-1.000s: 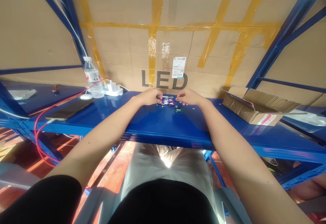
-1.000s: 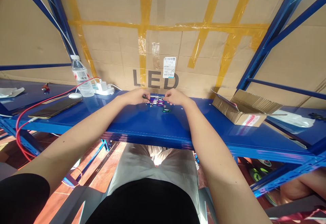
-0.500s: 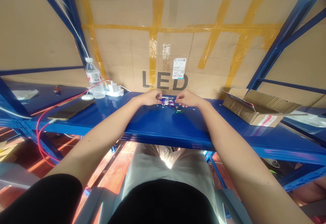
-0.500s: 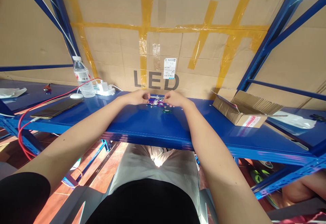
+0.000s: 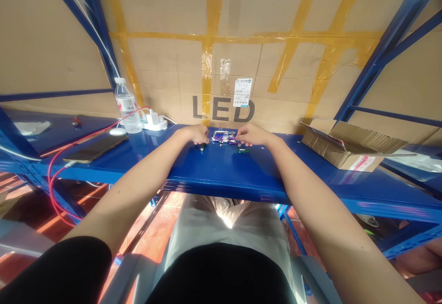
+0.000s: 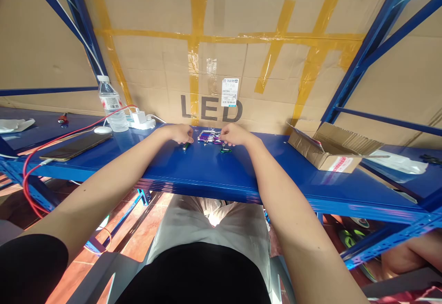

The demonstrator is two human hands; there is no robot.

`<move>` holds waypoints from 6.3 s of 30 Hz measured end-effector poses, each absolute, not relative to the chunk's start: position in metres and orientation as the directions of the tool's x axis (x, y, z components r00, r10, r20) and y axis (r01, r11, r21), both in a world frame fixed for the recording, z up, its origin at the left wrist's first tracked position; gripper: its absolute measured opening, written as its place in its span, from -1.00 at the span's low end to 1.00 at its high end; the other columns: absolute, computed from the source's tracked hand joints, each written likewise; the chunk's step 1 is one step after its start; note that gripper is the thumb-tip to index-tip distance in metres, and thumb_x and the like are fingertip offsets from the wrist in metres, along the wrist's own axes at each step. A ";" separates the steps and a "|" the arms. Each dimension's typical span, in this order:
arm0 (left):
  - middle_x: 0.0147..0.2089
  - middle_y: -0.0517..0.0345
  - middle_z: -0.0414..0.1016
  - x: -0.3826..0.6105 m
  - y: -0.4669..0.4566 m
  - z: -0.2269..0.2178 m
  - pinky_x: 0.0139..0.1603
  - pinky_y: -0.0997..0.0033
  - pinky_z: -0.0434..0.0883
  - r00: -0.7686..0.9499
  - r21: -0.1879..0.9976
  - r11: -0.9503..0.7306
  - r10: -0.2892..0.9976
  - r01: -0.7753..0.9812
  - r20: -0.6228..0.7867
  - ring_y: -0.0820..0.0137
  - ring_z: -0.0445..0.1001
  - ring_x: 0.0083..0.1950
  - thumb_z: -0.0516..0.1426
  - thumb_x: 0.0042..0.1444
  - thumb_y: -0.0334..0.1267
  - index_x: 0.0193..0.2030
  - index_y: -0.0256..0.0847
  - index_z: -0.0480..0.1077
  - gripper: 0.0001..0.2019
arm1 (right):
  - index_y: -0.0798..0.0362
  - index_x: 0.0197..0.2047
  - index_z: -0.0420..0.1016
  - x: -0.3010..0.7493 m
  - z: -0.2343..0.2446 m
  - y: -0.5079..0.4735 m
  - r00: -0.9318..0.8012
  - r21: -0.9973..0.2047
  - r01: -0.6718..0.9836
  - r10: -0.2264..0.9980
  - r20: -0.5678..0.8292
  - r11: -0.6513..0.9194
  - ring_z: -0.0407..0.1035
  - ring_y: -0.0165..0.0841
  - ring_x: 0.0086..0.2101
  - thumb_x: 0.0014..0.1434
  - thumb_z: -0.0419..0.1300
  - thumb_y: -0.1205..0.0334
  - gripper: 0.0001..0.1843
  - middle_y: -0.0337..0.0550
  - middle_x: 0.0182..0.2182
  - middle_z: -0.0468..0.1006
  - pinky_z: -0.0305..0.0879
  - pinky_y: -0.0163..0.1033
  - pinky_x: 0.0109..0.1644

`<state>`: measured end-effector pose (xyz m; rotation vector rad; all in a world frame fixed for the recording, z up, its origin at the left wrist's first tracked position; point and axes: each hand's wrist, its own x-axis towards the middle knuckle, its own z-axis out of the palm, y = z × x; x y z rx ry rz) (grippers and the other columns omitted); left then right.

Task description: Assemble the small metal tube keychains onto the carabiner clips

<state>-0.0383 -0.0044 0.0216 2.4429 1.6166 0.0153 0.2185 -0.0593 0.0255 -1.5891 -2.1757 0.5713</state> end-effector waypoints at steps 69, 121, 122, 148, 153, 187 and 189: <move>-0.45 0.12 0.52 -0.020 -0.001 0.000 -0.35 0.37 0.26 0.674 0.318 -0.707 0.703 0.632 0.225 0.40 0.34 -0.43 0.13 0.09 -0.31 -0.46 -0.26 0.55 -0.80 | 0.10 -0.39 0.59 0.181 -0.005 -0.046 -0.500 -0.205 0.817 0.839 0.215 0.540 0.49 -0.32 -0.25 0.15 0.18 0.60 -0.75 -0.09 -0.27 0.68 0.28 -0.32 -0.25; -0.26 0.09 0.61 -0.023 0.013 -0.008 -0.28 0.42 0.33 0.665 0.296 -0.708 0.705 0.641 0.248 0.35 0.48 -0.30 0.21 0.05 -0.26 -0.19 -0.21 0.61 -0.79 | 0.09 -0.26 0.68 0.195 -0.006 -0.037 -0.282 -0.217 0.921 0.938 0.201 0.323 0.52 -0.25 -0.26 0.24 0.26 0.42 -0.85 0.01 -0.20 0.70 0.30 -0.30 -0.26; -0.27 0.09 0.61 -0.023 0.012 -0.008 -0.29 0.42 0.33 0.661 0.306 -0.704 0.709 0.640 0.248 0.35 0.48 -0.32 0.22 0.04 -0.26 -0.20 -0.21 0.61 -0.80 | 0.09 -0.25 0.69 0.195 -0.006 -0.037 -0.282 -0.223 0.920 0.939 0.199 0.324 0.52 -0.25 -0.26 0.24 0.25 0.42 -0.85 0.01 -0.19 0.70 0.30 -0.29 -0.25; -0.40 0.07 0.58 -0.004 -0.006 0.007 -0.08 0.32 0.55 0.353 0.939 -0.344 0.875 -0.032 0.332 0.42 0.62 -0.33 0.12 0.32 -0.49 -0.19 -0.32 0.39 -0.94 | 0.06 -0.07 0.31 0.191 0.005 -0.047 -0.173 -0.914 0.251 0.944 0.281 0.318 0.60 -0.32 -0.19 0.30 0.27 0.38 -0.79 -0.08 -0.21 0.67 0.51 -0.22 -0.10; -0.34 0.06 0.59 -0.002 -0.007 0.005 -0.01 0.31 0.55 0.330 0.941 -0.287 0.884 -0.178 0.332 0.46 0.61 -0.32 0.25 0.20 -0.51 -0.23 -0.33 0.39 -0.88 | 0.12 -0.12 0.42 0.191 0.007 -0.051 -0.233 -0.967 0.100 0.950 0.208 0.236 0.62 -0.32 -0.26 0.33 0.24 0.47 -0.89 -0.03 -0.30 0.68 0.56 -0.20 -0.08; -0.12 0.02 0.65 -0.010 -0.003 0.007 0.05 0.21 0.44 0.429 0.596 -0.738 0.672 0.317 0.603 0.26 0.54 -0.09 0.29 0.11 -0.32 -0.15 -0.25 0.61 -0.84 | 0.08 -0.50 0.37 0.198 0.011 -0.050 -0.271 -0.872 0.359 0.931 0.245 0.334 0.35 -0.44 -0.57 0.37 0.14 0.41 -0.64 -0.30 -0.64 0.34 0.38 -0.28 -0.35; -0.12 0.03 0.65 -0.011 -0.006 0.007 0.06 0.21 0.43 0.477 0.486 -0.788 0.616 0.377 0.627 0.24 0.54 -0.07 0.25 0.16 -0.31 -0.18 -0.23 0.61 -0.87 | 0.07 -0.52 0.34 0.199 0.010 -0.048 -0.280 -0.762 0.517 0.918 0.280 0.390 0.35 -0.42 -0.58 0.37 0.15 0.38 -0.62 -0.29 -0.66 0.35 0.32 -0.27 -0.36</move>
